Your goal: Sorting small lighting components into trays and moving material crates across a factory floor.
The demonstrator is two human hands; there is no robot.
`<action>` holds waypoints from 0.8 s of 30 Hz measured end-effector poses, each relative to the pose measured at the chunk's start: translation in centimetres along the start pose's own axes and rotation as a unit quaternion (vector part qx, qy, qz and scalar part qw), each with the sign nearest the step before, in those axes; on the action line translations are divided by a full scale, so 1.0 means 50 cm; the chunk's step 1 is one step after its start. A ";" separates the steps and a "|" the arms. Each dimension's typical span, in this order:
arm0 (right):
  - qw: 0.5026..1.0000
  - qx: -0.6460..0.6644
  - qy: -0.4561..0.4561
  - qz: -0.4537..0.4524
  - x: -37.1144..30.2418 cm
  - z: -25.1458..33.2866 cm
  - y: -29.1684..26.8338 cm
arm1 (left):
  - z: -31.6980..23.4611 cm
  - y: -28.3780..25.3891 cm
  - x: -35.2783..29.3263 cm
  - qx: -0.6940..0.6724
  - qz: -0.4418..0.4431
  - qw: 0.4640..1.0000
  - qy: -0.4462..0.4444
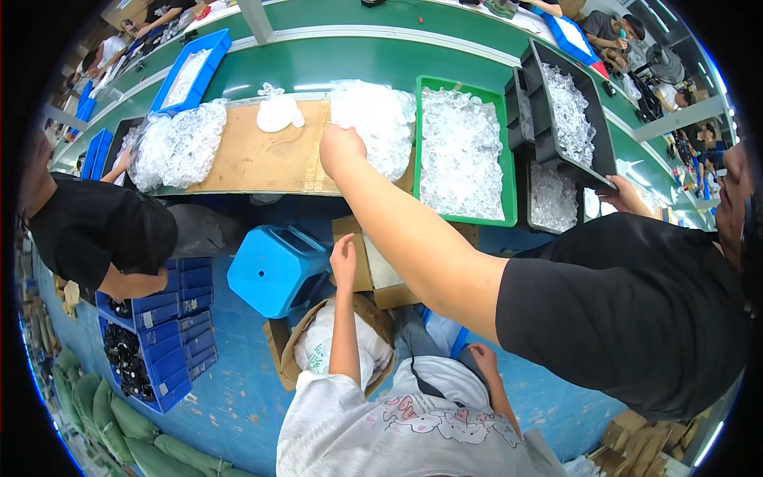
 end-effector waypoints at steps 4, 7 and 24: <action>1.000 0.015 0.025 -0.009 -0.003 -0.017 -0.006 | -0.001 0.013 -0.034 0.003 0.013 1.000 -0.005; 1.000 0.002 -0.011 -0.003 -0.008 0.010 -0.016 | 0.008 0.020 -0.058 0.002 0.029 0.999 -0.018; 0.975 0.139 0.162 0.057 -0.018 0.132 -0.063 | 0.004 0.035 -0.095 0.014 0.048 0.999 -0.003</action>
Point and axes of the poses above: each hand's wrist, its own x-axis towards the middle knuckle, its own y-axis out of the palm, z = x × y, the point moved 7 cm from there along x, towards the middle knuckle, and after that the axes turned 7 degrees about x, right-handed, at the moved point
